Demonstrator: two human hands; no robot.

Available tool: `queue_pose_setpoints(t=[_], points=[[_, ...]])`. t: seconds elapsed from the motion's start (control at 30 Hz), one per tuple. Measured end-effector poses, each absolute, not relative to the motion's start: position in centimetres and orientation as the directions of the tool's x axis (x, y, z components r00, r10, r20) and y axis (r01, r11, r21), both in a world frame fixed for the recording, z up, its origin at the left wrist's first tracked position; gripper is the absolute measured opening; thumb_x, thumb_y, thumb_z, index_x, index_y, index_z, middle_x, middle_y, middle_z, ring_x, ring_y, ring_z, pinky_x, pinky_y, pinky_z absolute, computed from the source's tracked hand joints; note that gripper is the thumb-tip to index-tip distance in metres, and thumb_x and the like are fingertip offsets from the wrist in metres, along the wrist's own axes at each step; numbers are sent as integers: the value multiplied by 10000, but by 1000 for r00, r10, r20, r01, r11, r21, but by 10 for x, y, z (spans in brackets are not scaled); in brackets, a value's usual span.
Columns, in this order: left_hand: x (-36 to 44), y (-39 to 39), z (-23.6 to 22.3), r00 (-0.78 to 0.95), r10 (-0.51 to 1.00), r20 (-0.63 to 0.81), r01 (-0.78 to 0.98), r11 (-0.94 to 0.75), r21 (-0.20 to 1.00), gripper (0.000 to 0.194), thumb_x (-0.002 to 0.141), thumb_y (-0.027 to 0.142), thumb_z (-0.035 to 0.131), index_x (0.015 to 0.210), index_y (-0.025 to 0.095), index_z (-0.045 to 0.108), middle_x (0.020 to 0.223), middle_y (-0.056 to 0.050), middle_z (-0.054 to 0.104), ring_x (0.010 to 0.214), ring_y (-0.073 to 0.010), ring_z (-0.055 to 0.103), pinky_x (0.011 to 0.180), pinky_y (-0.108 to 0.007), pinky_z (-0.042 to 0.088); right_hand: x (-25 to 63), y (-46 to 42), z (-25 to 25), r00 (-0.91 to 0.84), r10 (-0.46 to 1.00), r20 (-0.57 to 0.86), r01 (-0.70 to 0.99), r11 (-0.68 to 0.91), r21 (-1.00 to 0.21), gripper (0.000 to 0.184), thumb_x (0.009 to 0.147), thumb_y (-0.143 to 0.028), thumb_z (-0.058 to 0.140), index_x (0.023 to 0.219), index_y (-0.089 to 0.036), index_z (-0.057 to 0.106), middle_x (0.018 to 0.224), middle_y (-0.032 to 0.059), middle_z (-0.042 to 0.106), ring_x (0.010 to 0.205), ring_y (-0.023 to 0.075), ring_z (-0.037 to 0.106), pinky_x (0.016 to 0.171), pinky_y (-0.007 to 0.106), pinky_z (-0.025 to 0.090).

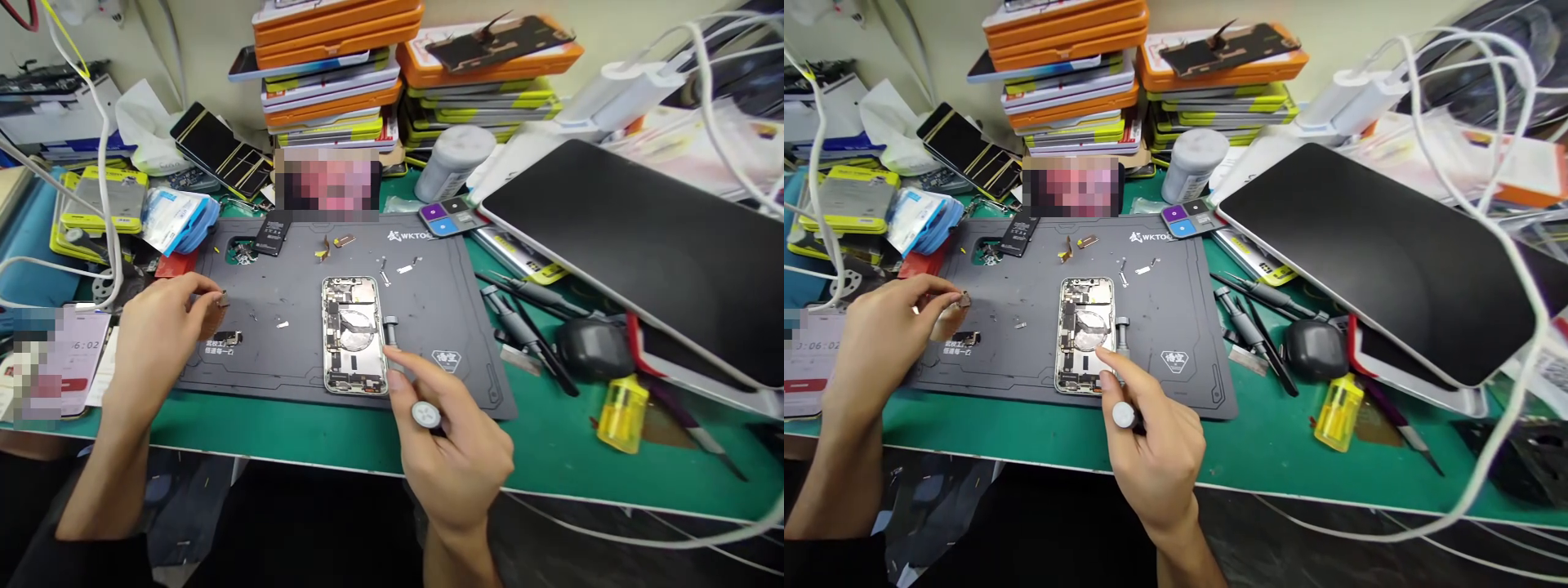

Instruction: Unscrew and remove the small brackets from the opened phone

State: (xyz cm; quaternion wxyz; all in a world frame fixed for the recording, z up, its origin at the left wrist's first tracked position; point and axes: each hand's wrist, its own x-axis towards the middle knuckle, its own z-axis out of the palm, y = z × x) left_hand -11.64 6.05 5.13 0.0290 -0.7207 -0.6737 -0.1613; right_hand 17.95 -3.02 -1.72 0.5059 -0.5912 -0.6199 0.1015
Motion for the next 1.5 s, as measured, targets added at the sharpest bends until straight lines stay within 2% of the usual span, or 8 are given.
queue_pose_setpoints(t=[0.1, 0.27, 0.4, 0.7, 0.9, 1.2, 1.5], points=[[-117, 60, 44, 69, 955, 290, 983, -115, 144, 178, 1062, 352, 638, 965, 312, 782, 985, -26, 840, 957, -297, 747, 797, -425, 508, 179, -30, -17, 207, 828, 521, 633, 293, -717, 237, 994, -176, 746, 1176, -301, 832, 832, -44, 833, 544, 89, 650, 554, 240, 529], [-114, 63, 38, 157, 926, 342, 972, -207, 113, 179, 1070, 369, 642, 1025, 302, 802, 1098, -61, 786, 1023, -298, 719, 895, -441, 542, 180, -30, -16, 162, 838, 521, 662, 300, -687, 263, 1008, -151, 731, 1213, -297, 807, 881, -50, 845, 519, 77, 610, 556, 239, 527], [-116, 69, 30, 235, 919, 318, 955, -279, 99, 245, 1079, 392, 606, 1059, 299, 832, 1102, -82, 764, 1021, -304, 699, 878, -442, 556, 180, -30, -16, 160, 830, 534, 670, 306, -676, 260, 1005, -160, 742, 1212, -300, 812, 794, -61, 807, 483, 80, 559, 524, 247, 497], [-119, 67, 29, 207, 936, 283, 946, -266, 186, 299, 1080, 336, 552, 1095, 301, 848, 1096, -74, 781, 1035, -302, 690, 944, -454, 558, 179, -32, -18, 210, 830, 517, 661, 270, -701, 241, 1005, -183, 740, 1198, -305, 818, 751, -52, 760, 490, 93, 544, 534, 264, 505], [-117, 68, 30, 183, 941, 285, 944, -250, 218, 244, 1071, 349, 601, 1083, 293, 838, 1094, -64, 771, 1057, -290, 690, 979, -440, 553, 176, -32, -18, 367, 795, 483, 601, 194, -776, 306, 1020, -181, 709, 1291, -301, 785, 647, -72, 529, 533, 107, 475, 563, 269, 476], [-117, 68, 29, 166, 940, 296, 953, -231, 198, 158, 1030, 293, 672, 1058, 280, 828, 1096, -56, 770, 1064, -292, 704, 991, -443, 556, 177, -32, -19, 342, 810, 476, 613, 191, -766, 292, 1020, -221, 727, 1297, -293, 785, 729, -41, 562, 621, 128, 518, 590, 274, 484], [-116, 66, 36, 116, 958, 263, 953, -182, 241, 204, 1066, 388, 643, 1059, 283, 817, 1116, -55, 779, 1090, -295, 733, 1010, -455, 570, 175, -26, -16, 374, 777, 507, 549, 255, -796, 391, 997, -152, 733, 1361, -292, 756, 752, -48, 543, 635, 112, 494, 581, 245, 479]])
